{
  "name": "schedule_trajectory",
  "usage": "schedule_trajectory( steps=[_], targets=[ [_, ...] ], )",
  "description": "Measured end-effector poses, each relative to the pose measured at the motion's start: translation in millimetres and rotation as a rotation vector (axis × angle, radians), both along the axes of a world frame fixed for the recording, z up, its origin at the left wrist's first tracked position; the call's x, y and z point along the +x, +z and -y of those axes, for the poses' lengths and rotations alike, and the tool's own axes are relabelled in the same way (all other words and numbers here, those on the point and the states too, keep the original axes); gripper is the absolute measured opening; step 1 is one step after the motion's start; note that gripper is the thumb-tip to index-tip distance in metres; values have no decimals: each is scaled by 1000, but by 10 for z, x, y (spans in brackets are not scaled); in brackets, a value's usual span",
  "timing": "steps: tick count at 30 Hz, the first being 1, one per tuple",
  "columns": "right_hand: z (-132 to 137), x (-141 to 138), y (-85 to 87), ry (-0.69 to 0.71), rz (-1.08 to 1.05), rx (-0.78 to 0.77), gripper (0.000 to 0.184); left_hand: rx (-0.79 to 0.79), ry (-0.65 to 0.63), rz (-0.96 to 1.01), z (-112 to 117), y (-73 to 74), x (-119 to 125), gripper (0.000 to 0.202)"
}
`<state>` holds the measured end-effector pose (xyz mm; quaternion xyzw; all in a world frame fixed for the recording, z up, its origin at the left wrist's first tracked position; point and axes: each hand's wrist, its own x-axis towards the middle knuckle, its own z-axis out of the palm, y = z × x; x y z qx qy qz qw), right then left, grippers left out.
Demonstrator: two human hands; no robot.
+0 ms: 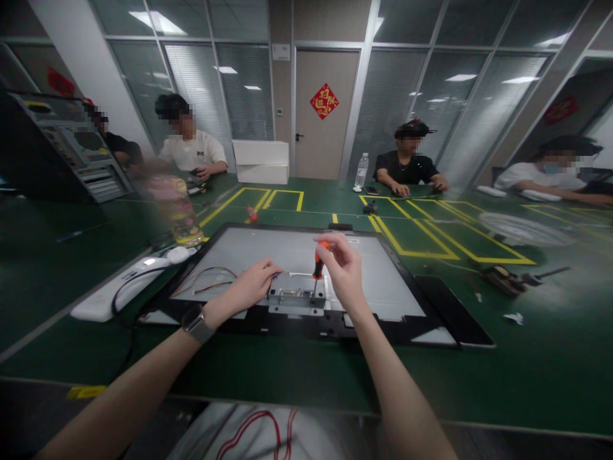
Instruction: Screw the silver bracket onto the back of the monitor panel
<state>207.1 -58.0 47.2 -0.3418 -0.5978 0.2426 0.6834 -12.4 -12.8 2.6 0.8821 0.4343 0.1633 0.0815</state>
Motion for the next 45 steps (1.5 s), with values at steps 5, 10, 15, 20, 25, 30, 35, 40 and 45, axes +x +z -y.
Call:
schedule_trajectory(
  steps=[5, 10, 15, 20, 25, 30, 35, 40, 45],
  targets=[
    [26, -26, 37, -21, 18, 13, 11, -11, 4, -9, 13, 23, 5, 38],
    [29, -18, 45, -39, 35, 6, 14, -16, 13, -16, 23, 43, 3, 37],
    [-24, 17, -17, -10, 4, -6, 17, -21, 16, -19, 18, 43, 9, 38],
    [-51, 22, -58, 71, -23, -21, 19, -21, 8, -6, 10, 32, 13, 38],
    [-16, -8, -11, 49, 1, 4, 8, -8, -2, 3, 2, 15, 4, 39],
    [10, -18, 25, -21, 32, 22, 7, 4, 2, 9, -9, -15, -11, 38],
    [28, -27, 25, 0, 16, -29, 14, 7, 4, 12, -10, -12, -8, 38],
    [9, -19, 5, 81, -26, -40, 17, -10, 5, -2, 5, 24, 2, 38],
    [16, -31, 15, -24, 1, -3, 14, -8, 10, -1, 7, 26, -1, 37]
  ],
)
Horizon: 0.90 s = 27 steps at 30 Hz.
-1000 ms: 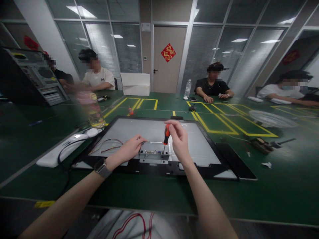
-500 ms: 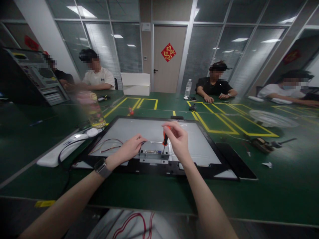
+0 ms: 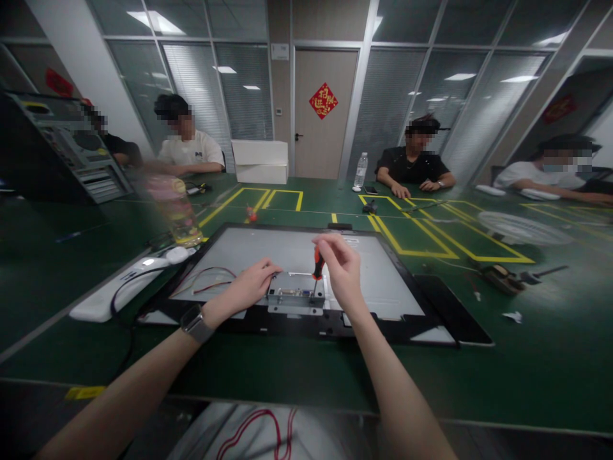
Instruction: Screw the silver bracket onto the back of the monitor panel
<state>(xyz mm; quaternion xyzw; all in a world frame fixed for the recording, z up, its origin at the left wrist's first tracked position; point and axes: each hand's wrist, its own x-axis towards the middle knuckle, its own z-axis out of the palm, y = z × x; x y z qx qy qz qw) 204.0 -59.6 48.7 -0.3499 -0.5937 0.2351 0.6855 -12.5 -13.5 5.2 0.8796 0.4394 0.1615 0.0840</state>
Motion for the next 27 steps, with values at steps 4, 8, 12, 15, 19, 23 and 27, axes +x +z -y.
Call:
schedule_trajectory(
  steps=[4, 8, 12, 15, 19, 23, 27],
  targets=[
    [22, -12, 15, -127, 14, 50, 9, 3, -3, -9, -6, -14, 3, 37],
    [25, -12, 9, -110, 1, 14, 12, 2, -1, -6, -13, -25, 7, 37],
    [2, -3, -16, -29, -33, -5, 17, -6, 0, 4, -12, -15, 5, 36],
    [-19, 7, -35, 55, -62, -7, 19, -17, 5, -8, -4, -2, 5, 37],
    [-28, 16, -44, 41, -10, 21, 15, -14, 8, -18, 1, 0, 11, 38],
    [-37, 19, -55, 24, 0, 1, 13, -10, 4, -18, -3, -6, 13, 38],
    [-52, 18, -59, 122, -80, -51, 20, -14, 7, -10, -5, -4, 9, 38]
  ],
)
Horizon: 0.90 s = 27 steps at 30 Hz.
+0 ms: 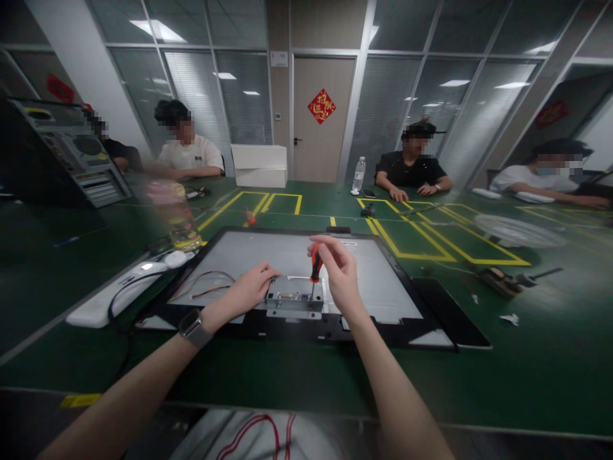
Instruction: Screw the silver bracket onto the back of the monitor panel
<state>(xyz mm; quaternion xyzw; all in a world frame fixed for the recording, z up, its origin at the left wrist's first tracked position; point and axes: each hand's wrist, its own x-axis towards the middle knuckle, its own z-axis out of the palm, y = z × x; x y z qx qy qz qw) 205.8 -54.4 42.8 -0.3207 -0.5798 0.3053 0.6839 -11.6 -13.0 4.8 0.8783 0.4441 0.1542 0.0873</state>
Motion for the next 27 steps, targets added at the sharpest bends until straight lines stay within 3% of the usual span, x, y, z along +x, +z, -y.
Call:
schedule_trajectory(
  steps=[3, 10, 15, 21, 27],
  targets=[
    [-3, 0, 2, 50, -26, -6, 20, 3, -7, 5, -3, -8, -5, 38],
    [5, 0, 4, 8, -3, -18, 14, 12, -15, 12, -12, -30, -11, 38],
    [10, -15, 38, 89, -59, -52, 19, 9, -10, 5, -10, -13, -14, 38],
    [-18, 4, -1, 31, -56, -49, 14, 20, -18, -3, -15, -20, -15, 38],
    [1, -20, 46, 132, -124, -69, 19, 21, -16, 7, -15, -24, -19, 38]
  ],
)
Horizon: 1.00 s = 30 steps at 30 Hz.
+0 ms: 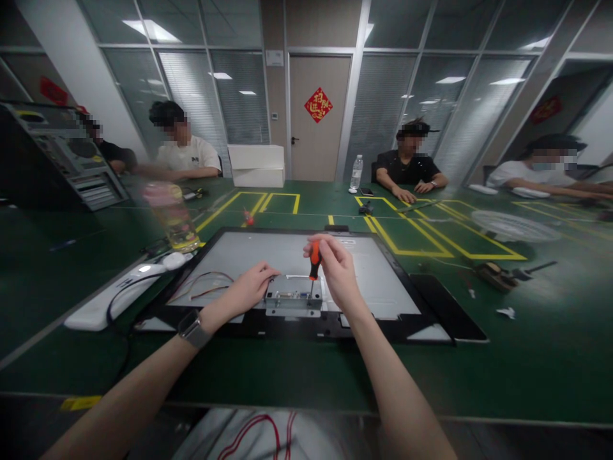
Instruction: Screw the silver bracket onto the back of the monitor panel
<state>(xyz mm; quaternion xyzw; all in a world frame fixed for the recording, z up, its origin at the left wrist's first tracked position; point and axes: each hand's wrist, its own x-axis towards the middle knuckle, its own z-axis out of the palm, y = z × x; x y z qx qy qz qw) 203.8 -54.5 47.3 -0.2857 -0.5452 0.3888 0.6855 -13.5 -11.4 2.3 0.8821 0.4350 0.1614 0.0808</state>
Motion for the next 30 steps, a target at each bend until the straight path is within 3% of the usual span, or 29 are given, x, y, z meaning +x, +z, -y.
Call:
schedule_trajectory(
  steps=[6, 12, 23, 30],
  targets=[
    [-16, 5, -9, -71, 6, -4, 14, -13, 9, -3, 2, 17, 11, 39],
    [14, 3, 25, 50, -28, -35, 20, -19, 10, -13, 8, 25, 13, 39],
    [-12, 28, -6, 51, 3, 3, 24, -22, 19, -17, 29, 57, 22, 39],
    [1, 0, -23, -118, 181, 88, 23, -8, 10, -3, 12, 24, 10, 39]
  ],
)
